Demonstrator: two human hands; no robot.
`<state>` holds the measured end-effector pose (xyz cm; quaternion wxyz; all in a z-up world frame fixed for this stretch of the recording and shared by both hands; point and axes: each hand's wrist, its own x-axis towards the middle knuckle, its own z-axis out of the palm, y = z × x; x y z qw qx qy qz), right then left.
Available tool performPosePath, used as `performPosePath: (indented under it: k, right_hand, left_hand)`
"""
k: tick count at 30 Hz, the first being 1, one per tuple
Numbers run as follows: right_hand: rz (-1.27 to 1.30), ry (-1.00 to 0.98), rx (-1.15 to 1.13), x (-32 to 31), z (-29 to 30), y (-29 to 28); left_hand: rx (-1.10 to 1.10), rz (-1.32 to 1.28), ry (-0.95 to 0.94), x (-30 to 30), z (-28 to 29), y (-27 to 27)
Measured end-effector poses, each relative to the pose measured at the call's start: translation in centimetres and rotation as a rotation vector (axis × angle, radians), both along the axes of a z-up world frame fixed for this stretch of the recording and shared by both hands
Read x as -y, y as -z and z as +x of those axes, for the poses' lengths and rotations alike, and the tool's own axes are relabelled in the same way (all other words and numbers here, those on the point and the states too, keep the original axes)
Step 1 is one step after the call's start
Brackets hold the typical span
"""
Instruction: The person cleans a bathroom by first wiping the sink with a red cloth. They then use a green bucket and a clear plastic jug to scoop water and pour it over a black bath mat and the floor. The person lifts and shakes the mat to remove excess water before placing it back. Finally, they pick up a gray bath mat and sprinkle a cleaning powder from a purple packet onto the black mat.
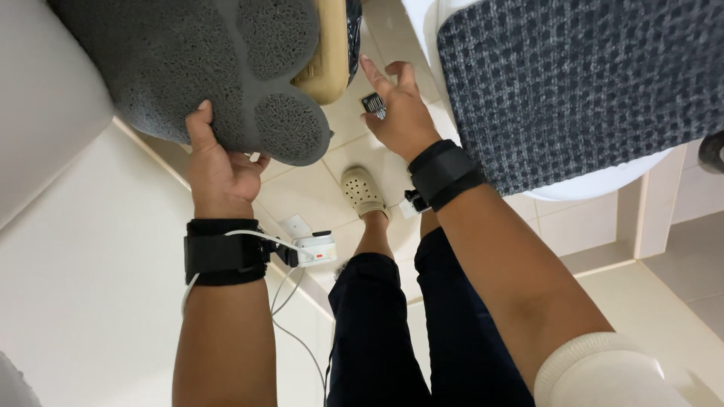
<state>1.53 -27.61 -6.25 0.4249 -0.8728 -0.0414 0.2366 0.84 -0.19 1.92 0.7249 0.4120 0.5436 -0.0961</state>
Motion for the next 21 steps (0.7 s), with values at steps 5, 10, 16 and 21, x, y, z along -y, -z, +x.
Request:
performPosePath:
  k: [5, 10, 16, 21]
  right_hand:
    - [0.17, 0.208, -0.135, -0.2, -0.2, -0.3]
    - [0.626, 0.41, -0.358, -1.3, 0.0, -0.6]
    - [0.754, 0.357, -0.606, -2.3, 1.2, -3.6]
    - [0.619, 0.404, -0.466, -2.9, -0.1, -0.5]
  left_hand:
    - [-0.073, 0.035, 0.05, 0.0, 0.3, -0.1]
    - [-0.14, 0.032, 0.052, 0.2, 0.8, -1.5]
    - [-0.122, 0.049, 0.178, -0.3, 0.5, -2.7]
    - [-0.363, 0.007, 0.226, -1.5, -1.8, 1.1]
